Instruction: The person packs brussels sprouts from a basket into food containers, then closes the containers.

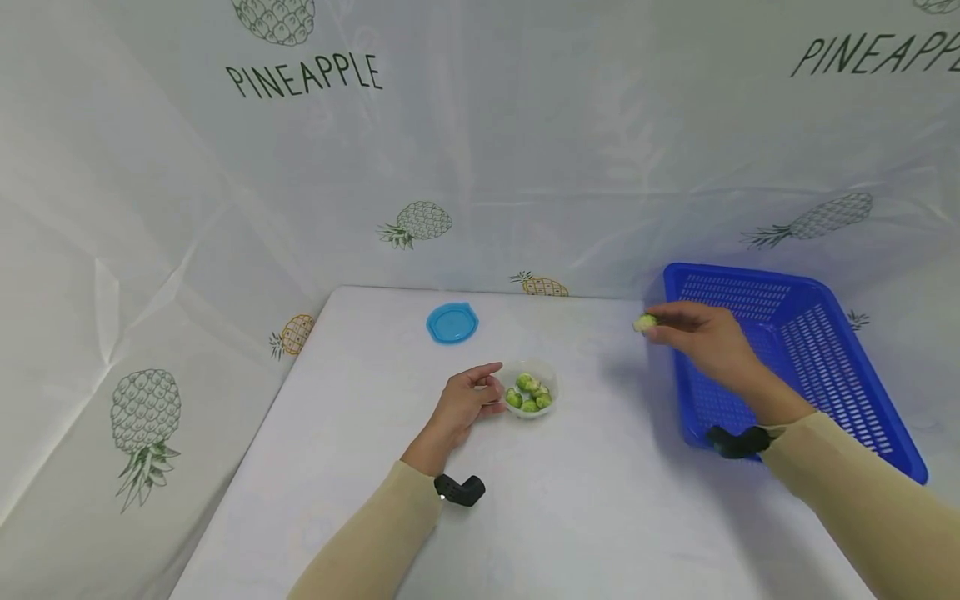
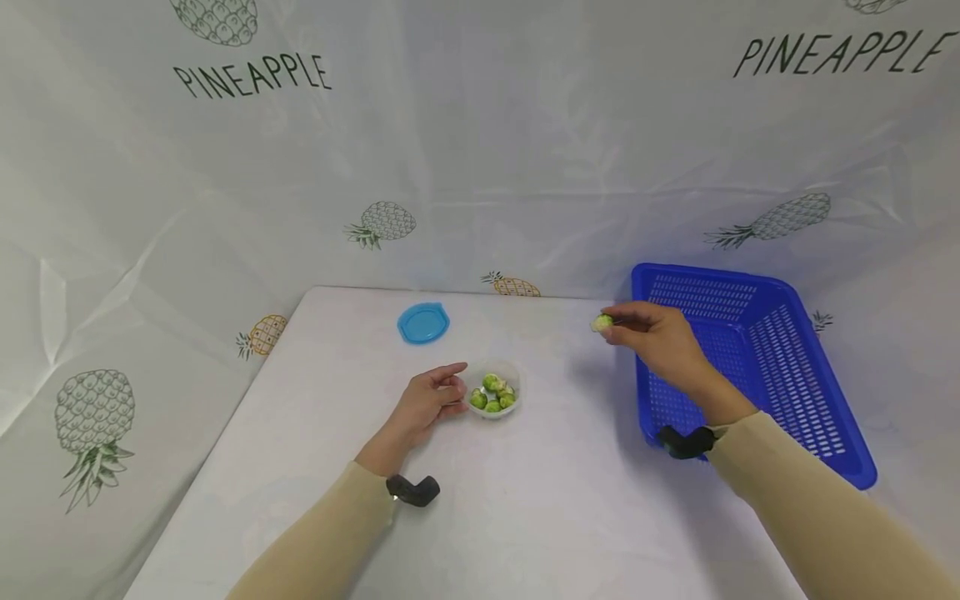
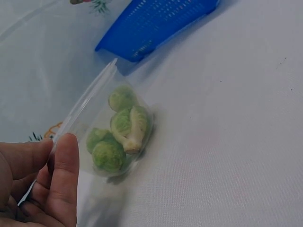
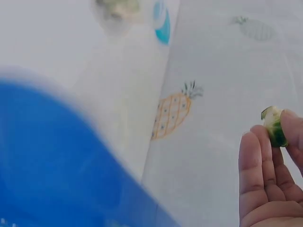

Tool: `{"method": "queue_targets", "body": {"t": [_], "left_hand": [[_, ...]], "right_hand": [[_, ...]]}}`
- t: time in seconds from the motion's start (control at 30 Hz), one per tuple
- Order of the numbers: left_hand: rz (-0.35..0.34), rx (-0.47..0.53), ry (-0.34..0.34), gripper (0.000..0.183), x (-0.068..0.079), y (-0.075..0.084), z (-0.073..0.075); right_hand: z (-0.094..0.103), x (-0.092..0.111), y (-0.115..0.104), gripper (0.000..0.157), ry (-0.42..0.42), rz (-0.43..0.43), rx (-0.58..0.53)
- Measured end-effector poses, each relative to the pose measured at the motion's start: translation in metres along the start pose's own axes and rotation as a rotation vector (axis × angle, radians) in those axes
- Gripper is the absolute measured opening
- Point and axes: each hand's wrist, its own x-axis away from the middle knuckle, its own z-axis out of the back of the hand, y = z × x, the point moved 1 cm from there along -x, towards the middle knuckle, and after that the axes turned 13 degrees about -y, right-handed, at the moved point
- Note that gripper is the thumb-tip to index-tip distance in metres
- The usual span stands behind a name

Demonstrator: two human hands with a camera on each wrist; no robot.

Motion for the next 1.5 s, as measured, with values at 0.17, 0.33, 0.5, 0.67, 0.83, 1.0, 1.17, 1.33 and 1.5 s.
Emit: {"method": "queue_targets", "body": {"t": [0.17,0.33,0.5,0.67,0.83,1.0,1.17,1.33,1.5], "left_hand": [[-0.007,0.004,-0.009,0.05,-0.001,-0.001,0.0],[-0.012,0.003,-0.011,0.051,-0.002,-0.001,0.0],[-0.009,0.007,-0.013,0.051,-0.001,-0.001,0.0],[-0.007,0.007,-0.019,0.051,-0.001,0.0,-0.001],[-0.009,0.011,-0.026,0.052,-0.001,-0.001,-0.001],[-0.014,0.017,-0.029,0.052,-0.001,-0.001,-0.001],[-0.019,0.02,-0.034,0.052,0.0,0.0,0.0],[-0.017,0.016,-0.034,0.052,0.0,-0.001,0.0],[-0.011,0.008,-0.025,0.051,-0.001,-0.001,0.0]], "right_hand": [[-0.015,-0.004,-0.007,0.045,0.007,0.027,-0.029],[-0.034,-0.007,-0.015,0.041,0.002,0.063,-0.069],[-0.059,-0.008,-0.024,0.038,0.016,0.072,-0.108],[-0.086,-0.014,-0.021,0.035,0.025,0.079,-0.141],[-0.112,-0.021,-0.014,0.032,-0.005,0.098,-0.22],[-0.132,-0.027,-0.009,0.032,-0.034,0.091,-0.228],[-0.147,-0.034,-0.005,0.031,-0.032,0.074,-0.196],[-0.155,-0.042,-0.002,0.03,-0.011,0.089,-0.146],[-0.161,-0.048,-0.001,0.028,-0.008,0.098,-0.134]]}}
